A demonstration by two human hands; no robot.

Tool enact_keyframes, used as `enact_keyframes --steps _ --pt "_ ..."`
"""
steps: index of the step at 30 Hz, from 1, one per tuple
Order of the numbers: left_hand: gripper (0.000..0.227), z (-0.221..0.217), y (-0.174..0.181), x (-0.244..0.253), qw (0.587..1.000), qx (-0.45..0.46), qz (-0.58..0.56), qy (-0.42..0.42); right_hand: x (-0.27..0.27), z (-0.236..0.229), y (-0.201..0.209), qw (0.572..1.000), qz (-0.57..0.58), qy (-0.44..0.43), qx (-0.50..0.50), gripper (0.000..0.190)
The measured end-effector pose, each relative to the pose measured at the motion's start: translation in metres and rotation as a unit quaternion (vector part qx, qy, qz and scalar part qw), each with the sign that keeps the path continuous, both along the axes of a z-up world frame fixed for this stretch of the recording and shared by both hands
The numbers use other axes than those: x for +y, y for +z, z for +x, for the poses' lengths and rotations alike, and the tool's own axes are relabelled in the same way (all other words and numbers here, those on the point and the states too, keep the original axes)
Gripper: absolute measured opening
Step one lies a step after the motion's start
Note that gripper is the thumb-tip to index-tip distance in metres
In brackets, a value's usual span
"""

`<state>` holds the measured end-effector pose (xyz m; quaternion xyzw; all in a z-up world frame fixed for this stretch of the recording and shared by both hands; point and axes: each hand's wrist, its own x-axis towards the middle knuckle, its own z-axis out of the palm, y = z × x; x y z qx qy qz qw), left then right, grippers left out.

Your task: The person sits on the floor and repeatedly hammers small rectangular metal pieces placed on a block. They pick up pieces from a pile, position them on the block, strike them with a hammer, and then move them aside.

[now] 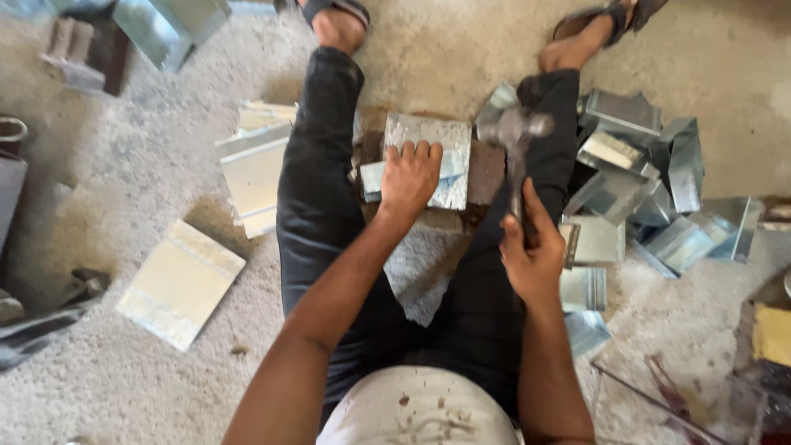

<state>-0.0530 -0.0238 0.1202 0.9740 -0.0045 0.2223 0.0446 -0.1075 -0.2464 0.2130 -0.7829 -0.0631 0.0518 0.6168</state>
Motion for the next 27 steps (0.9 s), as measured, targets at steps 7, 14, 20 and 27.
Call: enact_keyframes --steps 7,14,20,27 --pt "0.001 -0.001 0.006 0.004 1.0 0.017 -0.009 -0.003 0.01 0.027 -0.017 0.995 -0.033 0.03 0.084 0.059" --pt "0.032 -0.01 -0.015 0.001 0.953 -0.079 -0.286 0.058 0.015 -0.027 0.023 0.997 0.064 -0.016 0.048 0.063" --pt "0.051 -0.012 -0.081 -0.005 0.836 -0.1 -0.539 0.007 0.018 -0.029 0.083 0.972 0.137 0.053 -0.185 0.056" --pt "0.048 -0.011 -0.084 -0.01 0.837 -0.086 -0.541 0.014 0.04 -0.006 0.107 0.91 0.103 0.135 -0.378 0.053"
